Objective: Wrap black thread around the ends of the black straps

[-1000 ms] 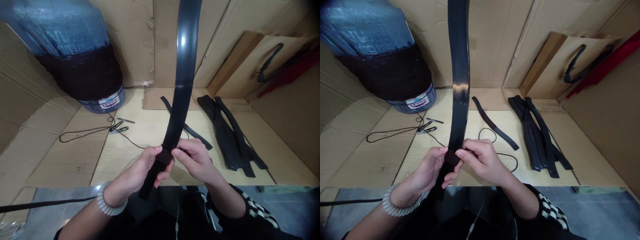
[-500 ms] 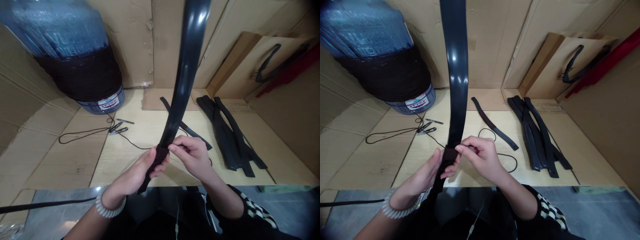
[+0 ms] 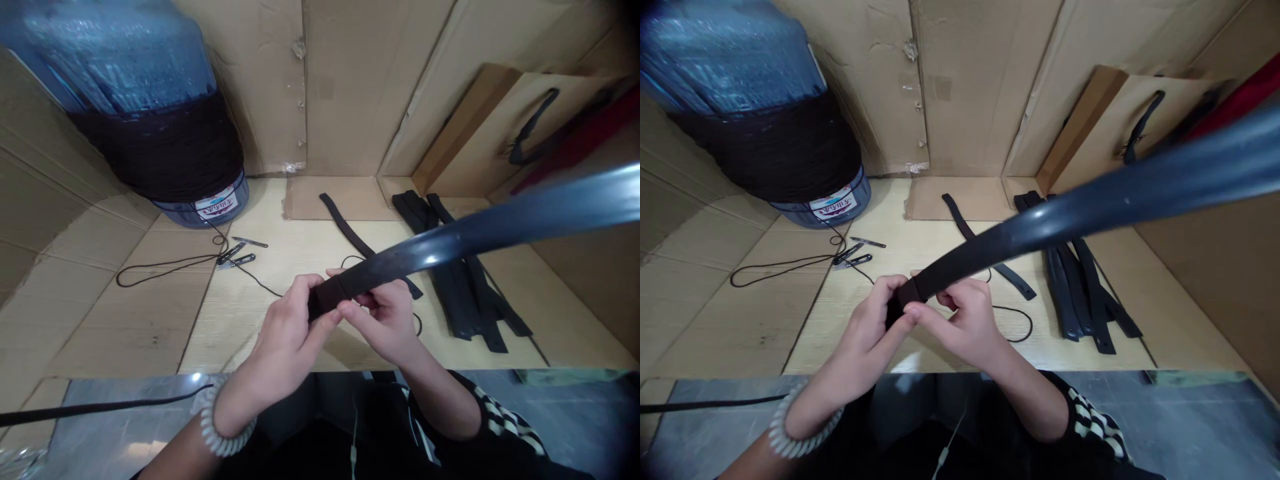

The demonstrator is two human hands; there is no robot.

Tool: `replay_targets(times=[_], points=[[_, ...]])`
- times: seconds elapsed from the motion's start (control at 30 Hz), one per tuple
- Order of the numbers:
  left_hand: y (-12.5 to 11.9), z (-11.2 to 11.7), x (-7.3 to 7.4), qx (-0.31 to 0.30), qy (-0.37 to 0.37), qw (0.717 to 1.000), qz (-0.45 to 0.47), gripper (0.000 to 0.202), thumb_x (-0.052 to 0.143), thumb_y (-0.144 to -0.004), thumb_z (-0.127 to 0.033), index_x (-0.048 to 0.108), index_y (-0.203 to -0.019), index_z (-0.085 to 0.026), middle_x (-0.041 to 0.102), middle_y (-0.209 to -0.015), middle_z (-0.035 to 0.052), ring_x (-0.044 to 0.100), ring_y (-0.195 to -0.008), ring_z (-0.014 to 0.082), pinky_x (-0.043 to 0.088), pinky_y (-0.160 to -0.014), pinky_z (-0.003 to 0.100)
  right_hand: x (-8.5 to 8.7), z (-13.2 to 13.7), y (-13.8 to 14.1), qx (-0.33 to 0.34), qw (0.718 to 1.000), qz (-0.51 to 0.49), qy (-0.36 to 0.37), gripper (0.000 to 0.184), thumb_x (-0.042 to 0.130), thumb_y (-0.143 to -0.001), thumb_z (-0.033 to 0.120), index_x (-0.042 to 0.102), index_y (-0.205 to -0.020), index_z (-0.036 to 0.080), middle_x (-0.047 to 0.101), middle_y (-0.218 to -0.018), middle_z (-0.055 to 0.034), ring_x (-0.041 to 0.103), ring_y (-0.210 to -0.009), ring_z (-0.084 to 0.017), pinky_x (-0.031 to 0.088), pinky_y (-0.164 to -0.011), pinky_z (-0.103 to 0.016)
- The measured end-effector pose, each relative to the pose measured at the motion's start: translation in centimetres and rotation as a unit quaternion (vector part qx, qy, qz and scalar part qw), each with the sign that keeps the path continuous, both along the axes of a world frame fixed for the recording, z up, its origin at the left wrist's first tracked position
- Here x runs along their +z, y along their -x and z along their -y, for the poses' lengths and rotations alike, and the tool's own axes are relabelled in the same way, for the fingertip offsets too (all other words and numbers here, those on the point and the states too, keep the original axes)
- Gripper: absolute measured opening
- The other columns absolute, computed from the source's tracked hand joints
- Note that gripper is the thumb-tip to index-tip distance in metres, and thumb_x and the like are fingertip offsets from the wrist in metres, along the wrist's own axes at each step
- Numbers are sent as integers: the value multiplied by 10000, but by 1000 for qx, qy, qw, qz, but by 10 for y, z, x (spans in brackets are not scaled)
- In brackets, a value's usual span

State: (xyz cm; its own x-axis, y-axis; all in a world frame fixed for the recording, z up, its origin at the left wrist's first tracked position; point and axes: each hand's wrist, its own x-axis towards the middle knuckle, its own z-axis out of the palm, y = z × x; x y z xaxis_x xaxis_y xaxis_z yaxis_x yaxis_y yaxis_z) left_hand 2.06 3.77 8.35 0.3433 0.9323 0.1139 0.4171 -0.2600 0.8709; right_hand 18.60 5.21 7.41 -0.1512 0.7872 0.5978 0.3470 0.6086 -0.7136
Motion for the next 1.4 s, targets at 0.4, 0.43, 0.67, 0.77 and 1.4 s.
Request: replay_targets(times=[0.4, 0.43, 0.67, 0.77, 1.4], points=[[13, -7, 7, -49, 108, 986, 113, 319, 489, -904, -516, 481, -928, -198, 558, -797, -8, 565, -730, 109, 445, -688, 236, 1, 5, -1, 57, 996, -41, 51, 362, 610, -878, 253, 522, -545, 140, 442, -467, 44, 349, -449, -40, 276, -436, -193], [18, -10, 8, -101, 185, 966, 150, 385, 405, -922, -563, 497, -946, -190, 588, -802, 8, 586, -737, 118, 460, -725, 253, 1, 5, -2, 88, 993, -46, 61, 322, 609, -879, 235, 559, -575, 144, 461, -466, 49, 351, -444, -38, 278, -435, -187], [15, -16, 2, -181, 388, 863, 269, 548, 351, -926, -579, 601, -773, -115, 406, -569, -23, 357, -481, 60, 279, -496, 224, 1, 0, -2, 178, 972, -77, 135, 308, 600, -889, 260, 633, -608, 139, 620, -530, 17, 337, -429, -37, 273, -419, -192], [7, -11, -3, -138, 357, 874, 301, 370, 538, -879, -506, 578, -873, -138, 380, -667, -31, 324, -556, 55, 257, -511, 207, 3, -2, 0, 91, 987, -67, 112, 203, 656, -847, 249, 666, -677, 140, 579, -511, 31, 345, -427, -27, 277, -415, -173], [15, -13, -3, -25, 84, 996, 15, 312, 443, -936, -471, 559, -999, -189, 577, -844, 5, 515, -775, 128, 382, -707, 263, -9, -8, -6, 79, 988, 16, 135, 154, 562, -887, 239, 619, -802, 124, 370, -544, 52, 320, -491, -45, 263, -449, -183]])
